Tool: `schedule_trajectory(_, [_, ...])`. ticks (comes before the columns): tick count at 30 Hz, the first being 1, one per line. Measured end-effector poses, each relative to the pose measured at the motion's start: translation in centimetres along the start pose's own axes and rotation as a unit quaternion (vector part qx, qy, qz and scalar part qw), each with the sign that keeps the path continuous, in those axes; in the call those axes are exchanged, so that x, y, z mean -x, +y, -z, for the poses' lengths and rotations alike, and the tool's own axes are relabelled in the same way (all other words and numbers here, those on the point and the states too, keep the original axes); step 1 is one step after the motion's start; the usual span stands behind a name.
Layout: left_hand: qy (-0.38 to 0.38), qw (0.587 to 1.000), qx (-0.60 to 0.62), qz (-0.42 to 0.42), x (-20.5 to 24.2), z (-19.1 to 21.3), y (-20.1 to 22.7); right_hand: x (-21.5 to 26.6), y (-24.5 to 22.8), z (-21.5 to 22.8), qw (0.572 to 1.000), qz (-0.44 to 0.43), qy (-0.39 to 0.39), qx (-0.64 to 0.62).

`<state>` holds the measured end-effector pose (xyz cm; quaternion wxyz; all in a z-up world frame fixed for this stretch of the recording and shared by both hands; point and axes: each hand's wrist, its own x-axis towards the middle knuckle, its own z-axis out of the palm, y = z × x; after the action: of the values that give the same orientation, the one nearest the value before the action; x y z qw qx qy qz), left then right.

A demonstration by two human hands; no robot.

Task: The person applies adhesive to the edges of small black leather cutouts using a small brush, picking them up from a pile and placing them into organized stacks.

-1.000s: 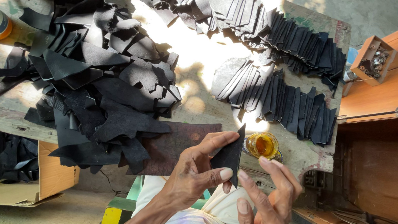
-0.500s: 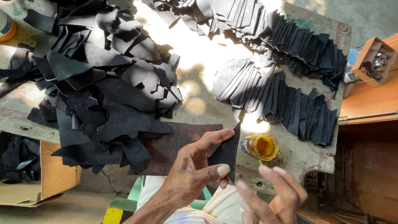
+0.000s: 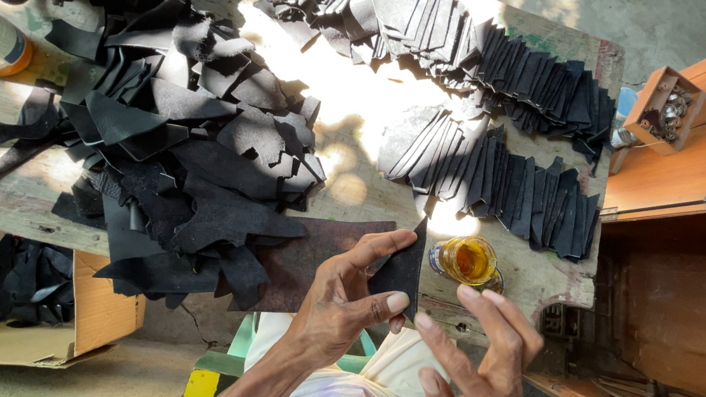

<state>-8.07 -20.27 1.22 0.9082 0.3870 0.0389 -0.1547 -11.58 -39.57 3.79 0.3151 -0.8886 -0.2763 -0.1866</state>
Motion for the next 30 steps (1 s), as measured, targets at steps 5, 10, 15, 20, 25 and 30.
schedule_trajectory(5, [-0.007,1.000,0.022,0.020,0.2,0.3,-0.3,0.1,1.0,-0.1,0.999,0.025,-0.031,-0.022])
schedule_trajectory(10, [-0.068,0.991,0.099,0.064,0.6,0.3,0.4,-1.6,5.4,-1.6,0.998,0.009,-0.064,-0.015])
schedule_trajectory(15, [0.035,0.971,-0.233,0.038,-5.0,3.6,3.3,-2.8,8.7,1.4,0.992,-0.066,-0.090,0.055])
schedule_trajectory(20, [0.068,0.824,-0.562,-0.030,-16.7,10.3,1.1,-4.0,7.8,2.7,0.972,-0.080,-0.189,0.114])
schedule_trajectory(25, [0.013,0.772,-0.580,-0.260,-22.6,13.3,-3.9,-3.5,8.6,2.4,0.973,-0.087,-0.189,0.104])
schedule_trajectory(30, [0.081,0.571,-0.687,-0.442,-21.2,13.1,-4.0,-1.6,12.0,1.2,0.976,-0.046,-0.172,0.126])
